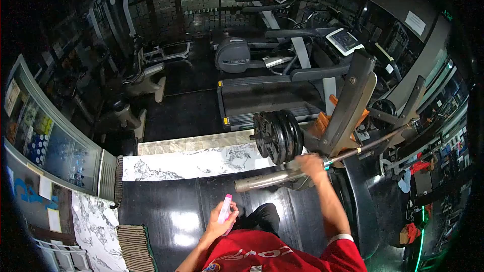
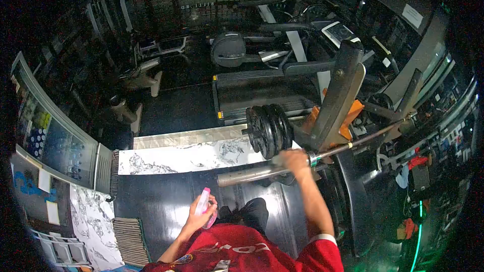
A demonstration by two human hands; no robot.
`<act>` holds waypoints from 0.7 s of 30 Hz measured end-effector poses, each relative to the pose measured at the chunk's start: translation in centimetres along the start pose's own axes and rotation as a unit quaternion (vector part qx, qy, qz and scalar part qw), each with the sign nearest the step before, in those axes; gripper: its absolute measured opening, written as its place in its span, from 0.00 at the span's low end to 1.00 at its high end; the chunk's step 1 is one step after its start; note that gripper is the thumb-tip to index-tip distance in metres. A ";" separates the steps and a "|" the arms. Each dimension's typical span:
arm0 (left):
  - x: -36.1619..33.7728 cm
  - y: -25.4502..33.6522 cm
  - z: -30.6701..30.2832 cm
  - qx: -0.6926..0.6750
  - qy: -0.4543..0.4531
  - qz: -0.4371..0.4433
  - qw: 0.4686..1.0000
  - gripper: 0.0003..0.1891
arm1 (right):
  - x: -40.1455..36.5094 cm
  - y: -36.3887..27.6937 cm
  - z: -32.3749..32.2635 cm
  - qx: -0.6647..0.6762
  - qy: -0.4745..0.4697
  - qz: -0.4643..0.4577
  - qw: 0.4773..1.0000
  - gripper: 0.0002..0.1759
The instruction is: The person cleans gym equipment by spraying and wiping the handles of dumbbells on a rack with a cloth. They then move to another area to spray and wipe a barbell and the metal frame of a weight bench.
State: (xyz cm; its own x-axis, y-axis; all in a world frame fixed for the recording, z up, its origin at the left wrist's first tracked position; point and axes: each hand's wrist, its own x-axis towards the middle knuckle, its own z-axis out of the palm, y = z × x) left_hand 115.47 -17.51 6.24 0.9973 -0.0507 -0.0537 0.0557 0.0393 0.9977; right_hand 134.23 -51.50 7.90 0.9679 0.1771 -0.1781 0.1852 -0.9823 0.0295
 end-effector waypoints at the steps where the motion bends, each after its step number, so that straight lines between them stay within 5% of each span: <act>1: 0.0 0.0 -0.2 0.006 0.003 -0.003 1.000 0.13 | 0.2 2.1 0.1 -0.073 0.001 0.035 0.997 0.12; 5: 0.0 -1.1 -0.8 -0.017 0.013 -0.013 1.000 0.13 | 2.0 3.7 4.5 -0.105 0.097 0.076 0.987 0.14; 6: 0.1 -1.2 -0.9 -0.005 0.017 -0.007 1.000 0.14 | 1.1 -0.5 0.9 -0.116 0.011 0.110 0.987 0.14; 8: 0.2 -1.2 -0.8 -0.015 0.028 -0.009 0.999 0.14 | 1.9 -4.7 3.0 0.050 -0.056 -0.022 0.997 0.17; 12: 0.9 -1.1 -0.2 -0.045 0.020 -0.022 0.999 0.14 | -0.4 -16.9 3.4 0.189 0.054 -0.177 0.964 0.21; 16: 1.7 -0.8 0.4 -0.036 0.010 -0.005 0.999 0.13 | -2.5 -14.3 2.1 0.243 0.103 -0.195 0.945 0.23; 21: 2.1 -0.6 0.0 -0.030 0.005 -0.009 0.999 0.13 | -4.8 -3.5 4.0 0.092 0.245 -0.077 0.962 0.13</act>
State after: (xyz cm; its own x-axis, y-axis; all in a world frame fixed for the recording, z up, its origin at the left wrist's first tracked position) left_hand 117.53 -17.65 5.57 0.9966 -0.0416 -0.0715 0.0753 0.0992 0.9922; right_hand 128.26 -49.12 4.71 0.9038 0.2853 0.3192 0.3433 -0.9283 -0.1425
